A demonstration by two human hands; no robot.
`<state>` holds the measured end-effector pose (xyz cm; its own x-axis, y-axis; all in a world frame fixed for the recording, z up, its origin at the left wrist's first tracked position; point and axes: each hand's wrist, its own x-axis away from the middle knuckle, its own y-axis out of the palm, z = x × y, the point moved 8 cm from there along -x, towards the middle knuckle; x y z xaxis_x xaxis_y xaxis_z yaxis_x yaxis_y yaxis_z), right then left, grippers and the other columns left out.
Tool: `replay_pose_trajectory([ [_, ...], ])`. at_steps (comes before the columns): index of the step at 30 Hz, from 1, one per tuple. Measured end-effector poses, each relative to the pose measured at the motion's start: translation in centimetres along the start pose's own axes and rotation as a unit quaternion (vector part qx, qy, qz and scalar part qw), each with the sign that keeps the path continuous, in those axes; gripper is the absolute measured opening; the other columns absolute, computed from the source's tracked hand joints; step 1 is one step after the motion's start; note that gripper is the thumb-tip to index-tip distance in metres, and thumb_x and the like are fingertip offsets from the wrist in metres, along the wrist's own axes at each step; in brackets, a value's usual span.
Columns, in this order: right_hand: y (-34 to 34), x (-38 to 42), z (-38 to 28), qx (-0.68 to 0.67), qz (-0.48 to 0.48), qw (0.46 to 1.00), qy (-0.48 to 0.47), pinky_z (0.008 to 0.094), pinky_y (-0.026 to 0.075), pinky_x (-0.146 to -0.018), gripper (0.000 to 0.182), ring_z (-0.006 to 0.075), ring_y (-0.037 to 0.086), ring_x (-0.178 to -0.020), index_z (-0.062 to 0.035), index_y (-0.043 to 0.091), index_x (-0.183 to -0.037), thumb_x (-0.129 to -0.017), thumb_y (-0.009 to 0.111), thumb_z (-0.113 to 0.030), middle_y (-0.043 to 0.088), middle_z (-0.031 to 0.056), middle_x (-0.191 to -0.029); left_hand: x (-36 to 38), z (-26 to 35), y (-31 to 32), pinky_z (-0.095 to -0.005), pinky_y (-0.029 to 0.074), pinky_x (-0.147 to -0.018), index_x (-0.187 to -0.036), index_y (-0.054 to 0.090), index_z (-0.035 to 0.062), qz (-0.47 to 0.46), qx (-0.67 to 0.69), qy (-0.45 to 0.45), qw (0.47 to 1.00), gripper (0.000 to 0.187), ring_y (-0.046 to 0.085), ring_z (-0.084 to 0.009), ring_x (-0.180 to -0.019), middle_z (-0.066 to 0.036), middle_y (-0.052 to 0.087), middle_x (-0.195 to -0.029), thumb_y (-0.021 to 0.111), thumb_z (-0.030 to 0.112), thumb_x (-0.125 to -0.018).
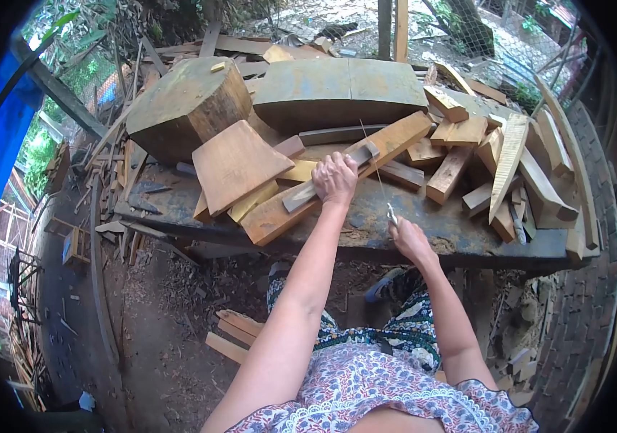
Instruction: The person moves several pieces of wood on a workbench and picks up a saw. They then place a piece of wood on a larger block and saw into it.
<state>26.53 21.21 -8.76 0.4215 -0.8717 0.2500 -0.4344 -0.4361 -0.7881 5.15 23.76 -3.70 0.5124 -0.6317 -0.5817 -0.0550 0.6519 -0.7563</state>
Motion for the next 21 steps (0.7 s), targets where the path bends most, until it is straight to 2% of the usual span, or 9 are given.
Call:
replay_pose_trajectory([
  [2, 0.5, -0.5, -0.1, 0.061, -0.016, 0.998, -0.009, 0.0535, 0.044, -0.081, 0.029, 0.0443, 0.059, -0.095, -0.0026, 0.054, -0.102, -0.094, 0.043, -0.028, 0.063, 0.0266, -0.094, 0.1, 0.3, -0.5, -0.0421, 0.048, -0.071, -0.074, 0.059, 0.0083, 0.005, 0.007, 0.003, 1.000, 0.027, 0.062, -0.0289, -0.076, -0.013, 0.064, -0.077, 0.048, 0.030, -0.085],
  [4, 0.5, -0.3, 0.0, 0.063, -0.001, 0.998, -0.001, 0.0526, 0.044, -0.081, 0.029, 0.0442, 0.058, -0.096, -0.0019, 0.054, -0.101, -0.094, 0.044, -0.029, 0.063, 0.0272, -0.094, 0.0, 0.1, -0.4, -0.0439, 0.048, -0.071, -0.077, 0.060, 0.0085, 0.001, 0.001, 0.001, 1.000, 0.026, 0.063, -0.0295, -0.075, -0.012, 0.064, -0.078, 0.048, 0.029, -0.086],
  [6, 0.4, 0.1, -0.6, -0.043, -0.011, 0.999, -0.017, 0.0514, 0.043, -0.081, 0.031, 0.0443, 0.058, -0.096, -0.0002, 0.055, -0.097, -0.094, 0.043, -0.028, 0.063, 0.0279, -0.094, 0.0, 0.0, -0.4, -0.0437, 0.048, -0.071, -0.077, 0.060, 0.0083, -0.002, 0.004, 0.001, 1.000, 0.027, 0.063, -0.0291, -0.077, -0.012, 0.065, -0.079, 0.047, 0.029, -0.087],
  [9, -0.9, 1.2, -0.7, -0.120, -0.041, 0.992, 0.007, 0.0503, 0.043, -0.081, 0.033, 0.0442, 0.058, -0.096, 0.0014, 0.056, -0.094, -0.094, 0.041, -0.028, 0.062, 0.0284, -0.093, 0.0, 0.1, -0.6, -0.0438, 0.048, -0.071, -0.077, 0.060, 0.0080, 0.000, 0.013, 0.005, 1.000, 0.027, 0.063, -0.0291, -0.078, -0.012, 0.065, -0.081, 0.046, 0.029, -0.087],
  [12, -1.5, -0.1, -0.3, -0.066, 0.001, 0.997, -0.027, 0.0497, 0.043, -0.080, 0.034, 0.0440, 0.059, -0.094, 0.0020, 0.058, -0.092, -0.094, 0.039, -0.027, 0.062, 0.0280, -0.092, -0.1, 0.2, -0.3, -0.0444, 0.048, -0.071, -0.077, 0.060, 0.0076, -0.010, 0.009, 0.003, 1.000, 0.028, 0.063, -0.0297, -0.078, -0.013, 0.065, -0.081, 0.046, 0.030, -0.087],
  [14, -2.0, -2.7, -0.4, -0.051, 0.006, 0.998, -0.045, 0.0382, 0.045, -0.052, 0.032, 0.0225, 0.056, -0.053, -0.0017, 0.056, -0.094, -0.094, 0.039, -0.029, 0.056, 0.0117, -0.063, 0.0, 0.1, -0.3, -0.0430, 0.047, -0.073, -0.076, 0.060, 0.0079, -0.004, 0.018, -0.001, 1.000, 0.028, 0.063, -0.0292, -0.077, -0.013, 0.064, -0.079, 0.047, 0.031, -0.086],
  [15, -2.5, -3.2, -1.3, -0.057, -0.021, 0.998, 0.005, 0.0509, 0.044, -0.080, 0.034, 0.0445, 0.059, -0.094, 0.0036, 0.059, -0.095, -0.093, 0.041, -0.026, 0.062, 0.0306, -0.092, 0.0, 0.1, -0.1, -0.0433, 0.047, -0.072, -0.077, 0.060, 0.0079, -0.013, 0.013, -0.001, 1.000, 0.028, 0.063, -0.0294, -0.077, -0.013, 0.064, -0.079, 0.047, 0.031, -0.086],
  [18, -2.3, -4.2, -2.3, -0.064, 0.014, 0.998, -0.026, 0.0524, 0.043, -0.082, 0.033, 0.0453, 0.057, -0.096, 0.0032, 0.058, -0.096, -0.092, 0.042, -0.026, 0.061, 0.0318, -0.093, 0.0, 0.1, -0.4, -0.0444, 0.048, -0.070, -0.077, 0.060, 0.0080, 0.005, 0.004, 0.008, 1.000, 0.028, 0.063, -0.0301, -0.077, -0.012, 0.065, -0.080, 0.046, 0.030, -0.087],
  [21, -0.1, -2.2, -0.3, -0.024, 0.016, 0.999, -0.022, 0.0536, 0.043, -0.082, 0.032, 0.0461, 0.056, -0.097, 0.0001, 0.058, -0.099, -0.093, 0.043, -0.027, 0.061, 0.0307, -0.094, -0.2, 0.1, -0.5, -0.0437, 0.048, -0.070, -0.077, 0.060, 0.0084, 0.011, 0.008, 0.002, 1.000, 0.027, 0.063, -0.0296, -0.077, -0.012, 0.065, -0.079, 0.047, 0.030, -0.087],
])
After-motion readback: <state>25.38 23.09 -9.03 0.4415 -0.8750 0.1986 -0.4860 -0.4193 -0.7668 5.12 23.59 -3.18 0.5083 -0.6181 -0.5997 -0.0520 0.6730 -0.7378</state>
